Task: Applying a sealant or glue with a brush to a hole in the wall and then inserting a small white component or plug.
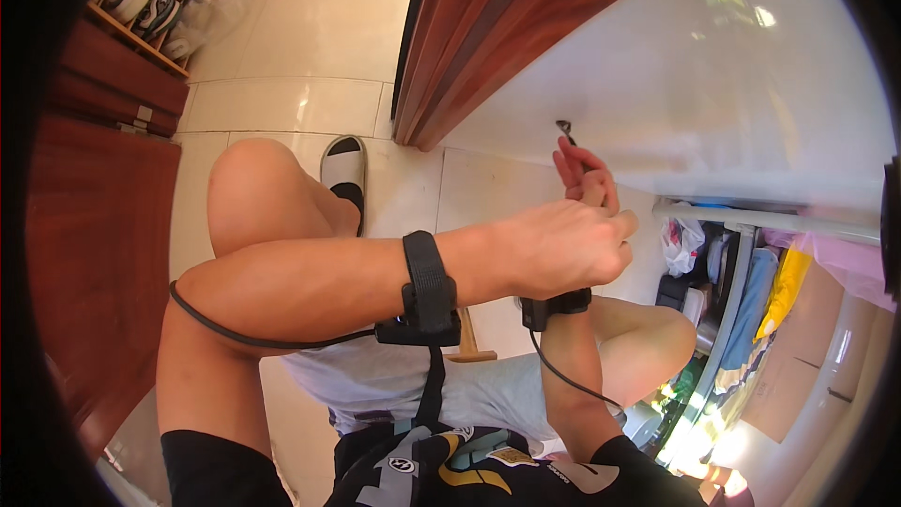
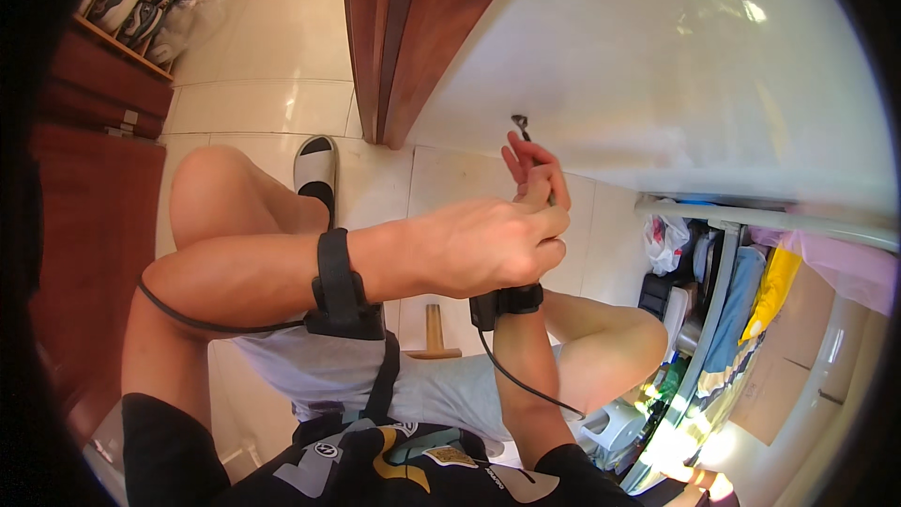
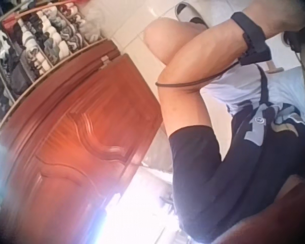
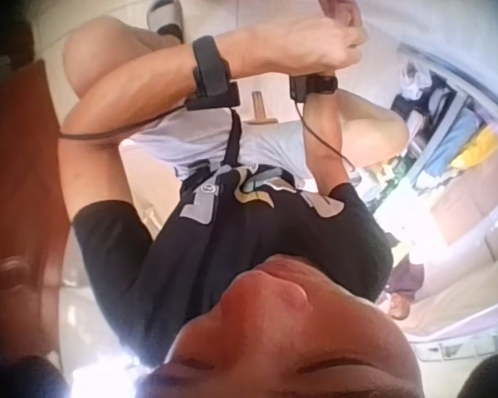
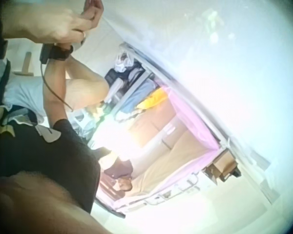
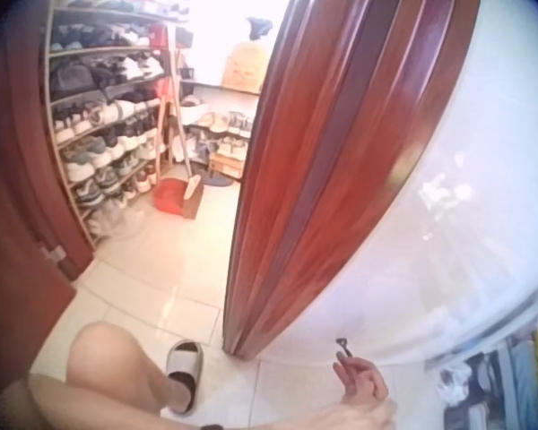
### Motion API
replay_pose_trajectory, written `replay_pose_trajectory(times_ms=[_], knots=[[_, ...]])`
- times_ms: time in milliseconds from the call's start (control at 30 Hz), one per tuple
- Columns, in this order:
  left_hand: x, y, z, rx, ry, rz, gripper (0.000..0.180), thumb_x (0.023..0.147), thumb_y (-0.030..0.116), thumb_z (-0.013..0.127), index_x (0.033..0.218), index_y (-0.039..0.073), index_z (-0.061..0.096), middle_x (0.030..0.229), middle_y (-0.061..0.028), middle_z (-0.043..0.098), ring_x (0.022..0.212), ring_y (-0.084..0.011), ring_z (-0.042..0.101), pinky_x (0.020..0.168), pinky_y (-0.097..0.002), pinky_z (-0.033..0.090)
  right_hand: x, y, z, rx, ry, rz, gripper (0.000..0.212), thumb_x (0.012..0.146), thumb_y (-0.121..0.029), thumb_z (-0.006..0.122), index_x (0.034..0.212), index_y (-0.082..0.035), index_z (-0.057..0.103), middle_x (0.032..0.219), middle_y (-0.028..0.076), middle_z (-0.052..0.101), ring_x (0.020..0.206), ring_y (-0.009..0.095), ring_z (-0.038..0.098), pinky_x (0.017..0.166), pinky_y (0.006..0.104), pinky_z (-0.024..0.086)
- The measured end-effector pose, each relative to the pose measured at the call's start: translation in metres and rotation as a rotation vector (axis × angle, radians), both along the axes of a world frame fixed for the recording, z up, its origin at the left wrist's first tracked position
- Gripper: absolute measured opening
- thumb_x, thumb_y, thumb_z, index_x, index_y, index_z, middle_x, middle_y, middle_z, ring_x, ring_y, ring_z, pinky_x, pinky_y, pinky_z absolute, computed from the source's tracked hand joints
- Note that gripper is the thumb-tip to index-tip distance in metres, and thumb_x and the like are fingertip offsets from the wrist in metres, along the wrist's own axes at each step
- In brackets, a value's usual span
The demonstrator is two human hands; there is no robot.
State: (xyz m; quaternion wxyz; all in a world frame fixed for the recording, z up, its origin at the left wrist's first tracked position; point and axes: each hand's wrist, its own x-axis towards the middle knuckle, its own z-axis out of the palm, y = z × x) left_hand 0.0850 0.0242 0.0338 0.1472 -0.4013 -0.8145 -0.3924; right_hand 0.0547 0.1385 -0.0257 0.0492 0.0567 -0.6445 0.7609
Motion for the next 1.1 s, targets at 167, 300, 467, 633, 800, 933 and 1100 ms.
replay_pose_trajectory(times_ms=[167, 300, 467, 633, 800, 933, 1100], knots=[[0.0, 0.0, 0.002, 0.034, 0.077, 0.007, 0.017, 0.073, 0.005, 0.066, 0.083, -0.006, 0.057, 0.091, -0.0201, 0.055, 0.088, -0.0405, 0.066, 0.057, -0.0409, 0.056, -0.003, 0.014, -0.003, 0.062, -0.051, 0.022, 0.037, 0.108, -0.029, 0.037, 0.121, 0.001, 0.053, 0.122, 0.021, 0.059, 0.118, 0.035, 0.062, 0.107, 0.046, 0.047], [-0.002, -0.002, 0.011, 0.018, 0.028, 0.007, 0.017, 0.073, 0.006, 0.066, 0.081, -0.005, 0.055, 0.09, -0.0181, 0.055, 0.077, -0.0345, 0.066, 0.058, -0.0408, 0.055, 0.0, 0.002, -0.002, -0.067, 0.133, -0.058, 0.038, 0.106, -0.028, 0.036, 0.114, 0.004, 0.056, 0.111, 0.02, 0.062, 0.113, 0.035, 0.065, 0.101, 0.0446, 0.051], [-0.011, 0.001, 0.008, 0.128, 0.042, 0.021, 0.017, 0.072, 0.005, 0.066, 0.078, -0.004, 0.053, 0.088, -0.0152, 0.053, 0.07, -0.0339, 0.064, 0.057, -0.0433, 0.053, -0.018, 0.017, -0.027, 0.111, -0.132, 0.123, 0.039, 0.108, -0.027, 0.034, 0.111, 0.005, 0.056, 0.101, 0.017, 0.063, 0.107, 0.031, 0.067, 0.094, 0.0389, 0.053], [-0.017, 0.001, 0.01, 0.083, -0.001, 0.017, 0.016, 0.064, 0.002, 0.07, 0.071, -0.004, 0.057, 0.087, -0.0182, 0.056, 0.073, -0.037, 0.066, 0.059, -0.0468, 0.055, -0.016, -0.002, -0.017, 0.016, -0.285, 0.111, 0.03, 0.102, -0.019, 0.04, 0.106, 0.006, 0.055, 0.115, 0.022, 0.062, 0.112, 0.043, 0.065, 0.099, 0.0501, 0.052], [-0.016, 0.001, 0.008, 0.014, 0.013, 0.014, 0.014, 0.057, -0.003, 0.072, 0.069, -0.006, 0.065, 0.084, -0.0209, 0.06, 0.075, -0.0389, 0.071, 0.061, -0.0466, 0.058, -0.026, 0.006, -0.035, 0.046, -0.169, 0.204, 0.029, 0.098, -0.015, 0.039, 0.108, 0.007, 0.055, 0.116, 0.023, 0.062, 0.113, 0.043, 0.065, 0.104, 0.0517, 0.05], [-0.016, 0.001, -0.001, 0.006, 0.015, 0.014, 0.015, 0.056, 0.0, 0.074, 0.069, -0.004, 0.066, 0.085, -0.0211, 0.061, 0.074, -0.0394, 0.071, 0.061, -0.0475, 0.058, -0.043, 0.016, -0.075, -0.023, -0.25, 0.183, 0.03, 0.1, -0.022, 0.043, 0.102, 0.004, 0.056, 0.104, 0.022, 0.063, 0.101, 0.038, 0.067, 0.087, 0.0444, 0.054], [-0.02, -0.005, 0.006, 0.06, 0.099, 0.089, 0.015, 0.071, 0.005, 0.069, 0.073, 0.0, 0.056, 0.085, -0.0131, 0.055, 0.07, -0.0359, 0.065, 0.061, -0.0459, 0.054, -0.03, -0.003, -0.013, -0.119, -0.021, -0.037, 0.034, 0.101, -0.032, 0.044, 0.087, -0.001, 0.048, 0.083, 0.018, 0.058, 0.076, 0.031, 0.064, 0.066, 0.037, 0.051]])
